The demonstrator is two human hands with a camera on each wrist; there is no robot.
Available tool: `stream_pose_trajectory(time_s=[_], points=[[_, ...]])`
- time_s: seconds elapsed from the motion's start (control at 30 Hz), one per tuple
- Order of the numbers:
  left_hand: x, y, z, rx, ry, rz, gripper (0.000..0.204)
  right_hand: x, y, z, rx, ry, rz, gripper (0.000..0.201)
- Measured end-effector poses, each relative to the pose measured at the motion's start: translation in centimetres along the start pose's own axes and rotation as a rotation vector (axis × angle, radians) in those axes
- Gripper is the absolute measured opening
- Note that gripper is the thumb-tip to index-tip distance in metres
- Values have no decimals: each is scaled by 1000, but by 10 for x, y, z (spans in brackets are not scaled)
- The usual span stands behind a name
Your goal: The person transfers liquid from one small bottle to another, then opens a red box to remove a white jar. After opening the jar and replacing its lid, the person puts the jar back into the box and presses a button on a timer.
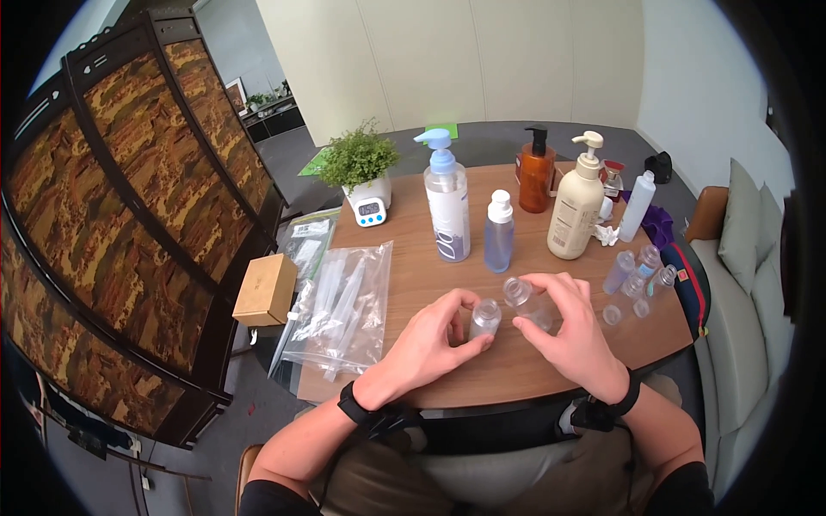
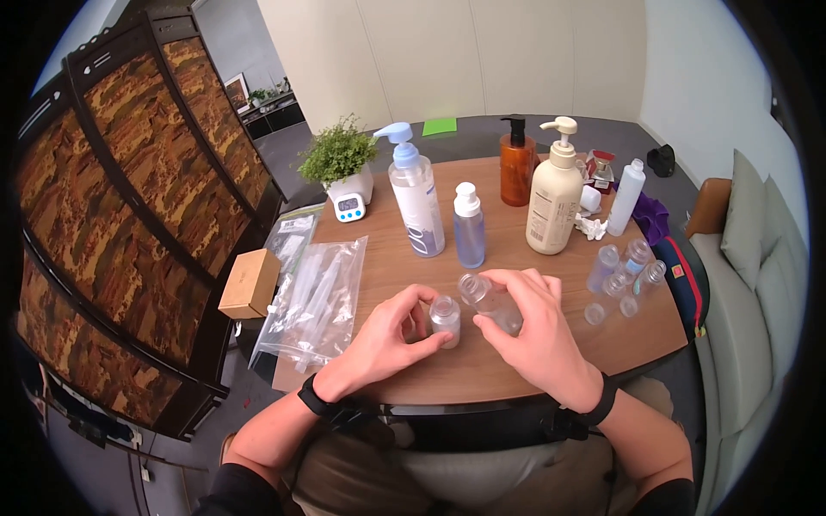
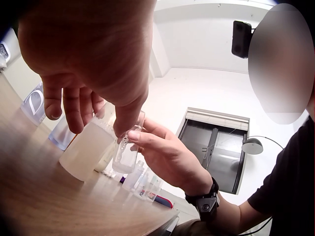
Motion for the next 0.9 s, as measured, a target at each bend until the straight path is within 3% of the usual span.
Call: stream_pose_trajectory(time_s=[0.27,0.9], points=[[-2,0,2,-14,7,-12,46,-52,14,-17,5,-219,-210,51],[5,0,-1,-1,24,27,46,-62,19,-21,49,-425,-321,53]])
Point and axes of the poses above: each hand's wrist, its own y-axis away from the middle knuckle, its own z-axis out of the back of the hand, x = y × z, the point moved 5 cm from there along -y, towards the middle knuckle, and after that the axes turned 11 degrees about -x, right-handed, at the moved point
